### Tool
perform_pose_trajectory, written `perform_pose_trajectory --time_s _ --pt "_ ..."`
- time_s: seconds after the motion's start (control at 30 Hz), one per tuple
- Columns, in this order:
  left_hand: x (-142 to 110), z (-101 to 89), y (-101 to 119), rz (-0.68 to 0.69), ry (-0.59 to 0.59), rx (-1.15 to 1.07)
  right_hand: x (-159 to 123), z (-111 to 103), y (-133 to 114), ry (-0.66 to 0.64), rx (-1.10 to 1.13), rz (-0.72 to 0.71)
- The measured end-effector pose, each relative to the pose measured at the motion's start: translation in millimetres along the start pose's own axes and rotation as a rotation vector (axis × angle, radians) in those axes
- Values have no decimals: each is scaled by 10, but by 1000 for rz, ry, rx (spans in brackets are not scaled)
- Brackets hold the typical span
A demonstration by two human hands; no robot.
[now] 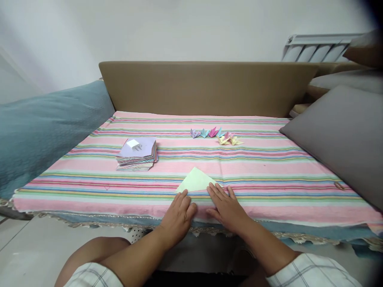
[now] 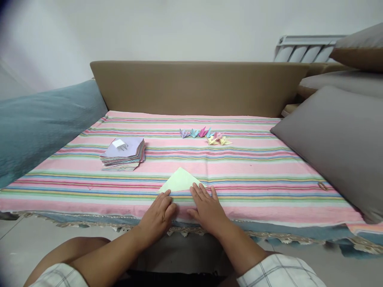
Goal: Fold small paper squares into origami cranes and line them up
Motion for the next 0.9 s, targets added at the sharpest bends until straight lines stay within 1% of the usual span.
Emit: perform_pose_trajectory --time_s 0.17,0.3,0.5,0.77,0.9 --pt "2 -11 12 -5 -4 28 -17 -15 65 -16 -22 57" --pt "4 -13 10 -19 -2 41 -4 -37 48 -43 -31 75" --pt "38 -19 -7 11 -33 46 20 -96 8 -111 -41 114" --pt "101 -84 -16 -27 -66 -16 33 -116 17 -90 -39 113" --pt "117 -60 -9 -78 -60 0 89 -182 51 -78 -23 117"
Point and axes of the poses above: each hand's wrist, its own x-axis towards the middle knuckle, its own z-axis out of the palm, y = z × x, the point moved 1 cm from there along x, towards the middle knuckle, and after that the axes turned 15 degrees about y, right-handed, at the moved point
